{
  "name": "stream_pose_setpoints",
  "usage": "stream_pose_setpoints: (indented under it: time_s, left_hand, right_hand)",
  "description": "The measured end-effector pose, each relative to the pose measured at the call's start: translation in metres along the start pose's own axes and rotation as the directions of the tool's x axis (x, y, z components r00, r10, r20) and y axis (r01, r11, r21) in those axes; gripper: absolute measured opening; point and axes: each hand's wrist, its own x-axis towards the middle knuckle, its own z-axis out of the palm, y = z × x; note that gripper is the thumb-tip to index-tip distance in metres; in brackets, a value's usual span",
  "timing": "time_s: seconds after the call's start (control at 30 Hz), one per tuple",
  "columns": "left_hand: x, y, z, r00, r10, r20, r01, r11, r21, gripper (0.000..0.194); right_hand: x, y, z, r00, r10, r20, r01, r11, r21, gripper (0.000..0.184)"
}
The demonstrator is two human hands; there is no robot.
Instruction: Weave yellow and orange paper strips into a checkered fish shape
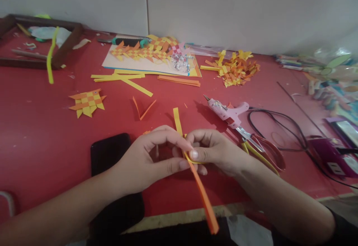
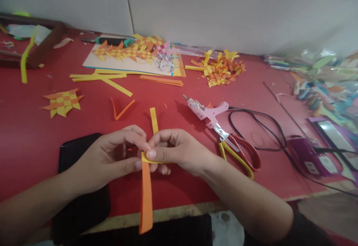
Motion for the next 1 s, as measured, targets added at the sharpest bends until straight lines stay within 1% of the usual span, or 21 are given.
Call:
stream_pose_setpoints:
  time_s: [0.07, 0.13, 0.2, 0.3, 0.33, 0.37, 0.4, 0.43, 0.47, 0.5, 0.53, 0.57, 0.6, 0.63, 0.7, 0.73, 0.8, 0.87, 1.0]
  left_hand:
    - [0.0, 0.0, -0.001, 0.999, 0.028, -0.017, -0.027, 0.998, 0.065, 0.011]
    - [0.0, 0.0, -0.002, 1.0, 0.024, -0.015, -0.023, 0.998, 0.065, 0.007]
    - [0.0, 0.002, -0.001, 1.0, 0.005, 0.004, -0.005, 1.0, 0.012, 0.005]
    - [0.0, 0.004, 0.001, 0.999, -0.037, 0.036, 0.04, 0.994, -0.1, 0.007]
    - [0.0, 0.004, 0.002, 0.998, -0.05, 0.032, 0.054, 0.99, -0.128, 0.007]
    - [0.0, 0.004, 0.002, 0.998, -0.063, 0.008, 0.063, 0.988, -0.142, 0.007]
    - [0.001, 0.004, 0.001, 0.997, -0.073, -0.036, 0.067, 0.987, -0.144, 0.007]
    - [0.001, 0.004, 0.001, 0.991, -0.087, -0.105, 0.073, 0.989, -0.128, 0.007]
    - [0.001, 0.003, 0.0, 0.978, -0.1, -0.182, 0.082, 0.991, -0.104, 0.007]
    - [0.002, 0.002, -0.001, 0.96, -0.111, -0.259, 0.094, 0.993, -0.077, 0.008]
    - [0.002, 0.002, -0.002, 0.943, -0.126, -0.308, 0.113, 0.992, -0.059, 0.01]
    - [0.002, 0.001, -0.003, 0.931, -0.13, -0.34, 0.121, 0.992, -0.048, 0.011]
    - [0.002, 0.0, -0.004, 0.925, -0.128, -0.357, 0.122, 0.992, -0.037, 0.012]
    - [0.002, -0.001, -0.004, 0.925, -0.12, -0.361, 0.12, 0.993, -0.024, 0.013]
    - [0.002, -0.002, -0.005, 0.929, -0.101, -0.355, 0.114, 0.993, 0.015, 0.014]
    - [0.002, -0.002, -0.005, 0.932, -0.094, -0.35, 0.114, 0.993, 0.036, 0.016]
    - [0.003, -0.003, -0.005, 0.936, -0.087, -0.341, 0.115, 0.991, 0.063, 0.017]
    - [0.003, -0.003, -0.004, 0.94, -0.07, -0.335, 0.097, 0.993, 0.066, 0.016]
    - [0.005, -0.002, -0.002, 0.942, -0.074, -0.328, 0.09, 0.995, 0.033, 0.021]
  right_hand:
    - [0.0, 0.0, 0.002, 1.0, 0.021, -0.01, -0.021, 1.0, 0.01, 0.026]
    - [0.0, -0.001, 0.004, 0.999, 0.033, -0.001, -0.033, 0.999, 0.02, 0.028]
    - [-0.001, -0.003, 0.005, 0.998, 0.048, 0.031, -0.049, 0.998, 0.034, 0.029]
    - [0.0, -0.004, 0.006, 0.995, 0.08, 0.065, -0.083, 0.996, 0.043, 0.029]
    - [0.001, -0.003, 0.006, 0.997, 0.064, 0.048, -0.066, 0.997, 0.038, 0.03]
    - [0.001, -0.002, 0.006, 1.0, 0.016, 0.002, -0.016, 1.0, 0.022, 0.03]
    - [0.001, 0.0, 0.006, 0.995, -0.066, -0.07, 0.066, 0.998, -0.013, 0.032]
    - [0.001, 0.003, 0.005, 0.972, -0.175, -0.157, 0.165, 0.983, -0.075, 0.035]
    - [0.001, 0.005, 0.004, 0.924, -0.298, -0.241, 0.266, 0.951, -0.158, 0.038]
    - [0.001, 0.007, 0.003, 0.859, -0.413, -0.304, 0.346, 0.904, -0.251, 0.04]
    - [0.0, 0.009, 0.002, 0.794, -0.506, -0.335, 0.4, 0.852, -0.338, 0.042]
    - [-0.001, 0.01, 0.001, 0.746, -0.575, -0.337, 0.433, 0.802, -0.411, 0.043]
    - [-0.002, 0.009, 0.001, 0.718, -0.622, -0.312, 0.455, 0.758, -0.467, 0.044]
    - [-0.003, 0.008, 0.001, 0.709, -0.65, -0.275, 0.464, 0.723, -0.512, 0.044]
    - [-0.005, 0.005, 0.004, 0.718, -0.663, -0.212, 0.444, 0.671, -0.594, 0.038]
    - [-0.005, 0.003, 0.005, 0.723, -0.661, -0.199, 0.423, 0.652, -0.629, 0.032]
    - [-0.004, 0.0, 0.008, 0.727, -0.654, -0.21, 0.38, 0.638, -0.67, 0.02]
    - [-0.002, -0.001, 0.01, 0.721, -0.649, -0.242, 0.365, 0.652, -0.665, 0.016]
    - [0.0, 0.002, 0.008, 0.727, -0.609, -0.318, 0.361, 0.732, -0.578, 0.014]
